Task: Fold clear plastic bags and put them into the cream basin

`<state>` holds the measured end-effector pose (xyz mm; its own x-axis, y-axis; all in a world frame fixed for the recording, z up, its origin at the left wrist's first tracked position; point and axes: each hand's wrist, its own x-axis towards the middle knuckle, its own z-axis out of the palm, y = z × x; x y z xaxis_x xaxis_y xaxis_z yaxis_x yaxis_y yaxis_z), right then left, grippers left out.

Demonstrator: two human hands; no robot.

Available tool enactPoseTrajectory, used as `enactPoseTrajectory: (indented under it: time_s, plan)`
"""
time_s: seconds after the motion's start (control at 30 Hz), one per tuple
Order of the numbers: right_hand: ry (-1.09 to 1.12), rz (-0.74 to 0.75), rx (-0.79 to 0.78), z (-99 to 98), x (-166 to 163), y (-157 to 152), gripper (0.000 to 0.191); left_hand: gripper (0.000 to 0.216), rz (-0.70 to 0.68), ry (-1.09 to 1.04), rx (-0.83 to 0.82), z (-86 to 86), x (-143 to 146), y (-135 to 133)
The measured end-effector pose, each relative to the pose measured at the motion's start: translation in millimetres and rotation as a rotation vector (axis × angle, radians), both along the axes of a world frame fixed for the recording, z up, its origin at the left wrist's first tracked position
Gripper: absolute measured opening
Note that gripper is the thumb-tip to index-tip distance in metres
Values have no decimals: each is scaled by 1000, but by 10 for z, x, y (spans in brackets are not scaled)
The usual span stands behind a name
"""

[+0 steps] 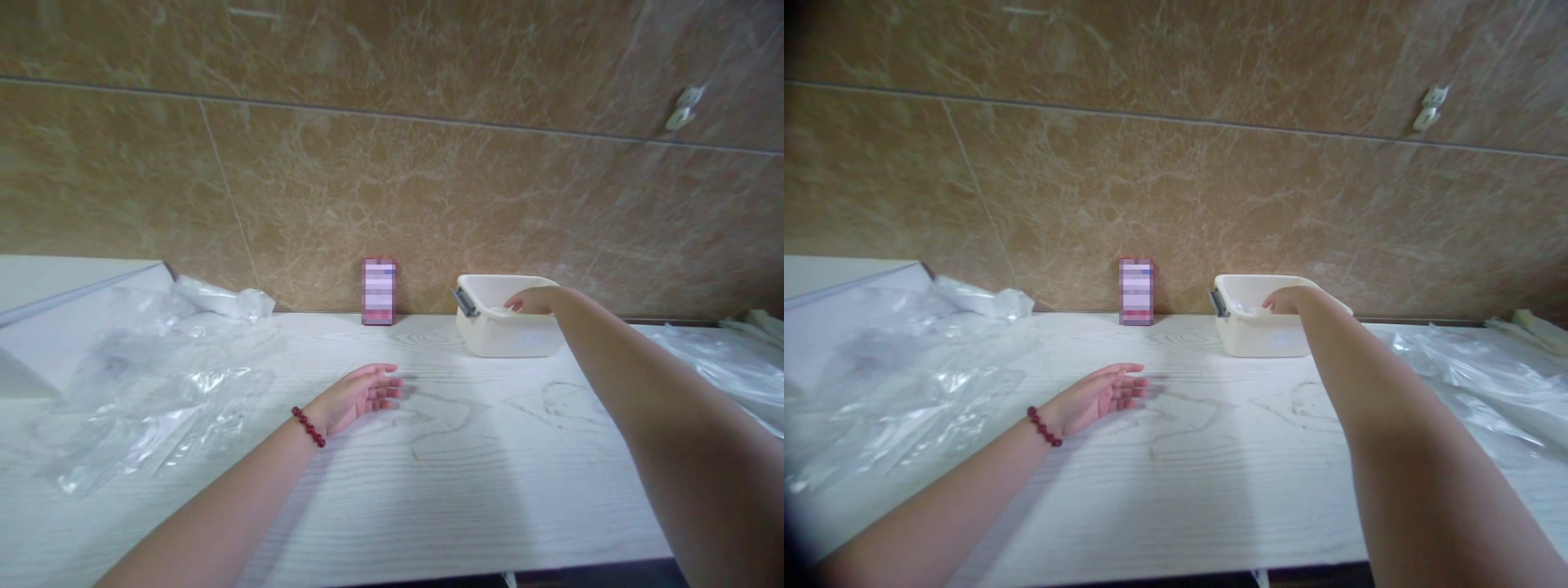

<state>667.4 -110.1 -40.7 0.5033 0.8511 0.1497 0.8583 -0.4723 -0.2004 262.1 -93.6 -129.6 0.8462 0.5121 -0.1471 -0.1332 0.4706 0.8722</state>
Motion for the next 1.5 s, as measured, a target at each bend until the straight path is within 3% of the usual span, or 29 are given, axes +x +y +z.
enactPoseTrajectory:
  time_s: [0.1, 0.2, 0.3, 0.37, 0.43, 0.6, 0.73, 0.8, 0.9, 1.0, 1.1, 1.23, 1.5]
  plan:
    - [66, -18, -135, 37, -29, -67, 26, 30, -8, 12, 20, -12, -2, 7]
    - [-54, -11, -44, 122, -105, -186, 23, 29, -11, 14, 31, -22, 1, 13]
    - [-144, -44, 226, 217, -332, -357, 19, 28, -2, 27, 28, -26, 6, 15]
    - [-95, -103, 494, 245, -608, -480, 22, 27, 2, 35, 27, -25, 8, 17]
    - [6, -87, 626, 223, -974, -581, 24, 26, 3, 37, 27, -22, 6, 17]
    - [298, 192, 526, -97, -1999, -613, 28, 26, 49, 69, 63, -16, -5, 2]
    - [409, 304, 470, -515, -2516, -489, 30, 20, 153, 126, 213, -9, 3, 26]
    - [425, 324, 507, -699, -2598, -442, 28, 19, 216, 179, 376, 11, -20, 106]
    - [420, 360, 532, -880, -2567, -415, 27, 19, 366, 325, 747, 76, -174, 343]
    - [453, 368, 504, -938, -2497, -428, 27, 23, 690, 685, 1063, 137, -500, 660]
    - [500, 330, 488, -922, -2484, -446, 28, 33, 819, 911, 1049, 124, -893, 940]
    - [510, 345, 481, -902, -2522, -455, 28, 42, 854, 1209, 988, 8, -1250, 1139]
    - [514, 346, 490, -906, -2538, -464, 28, 21, 912, 1481, 959, -76, -1321, 1210]
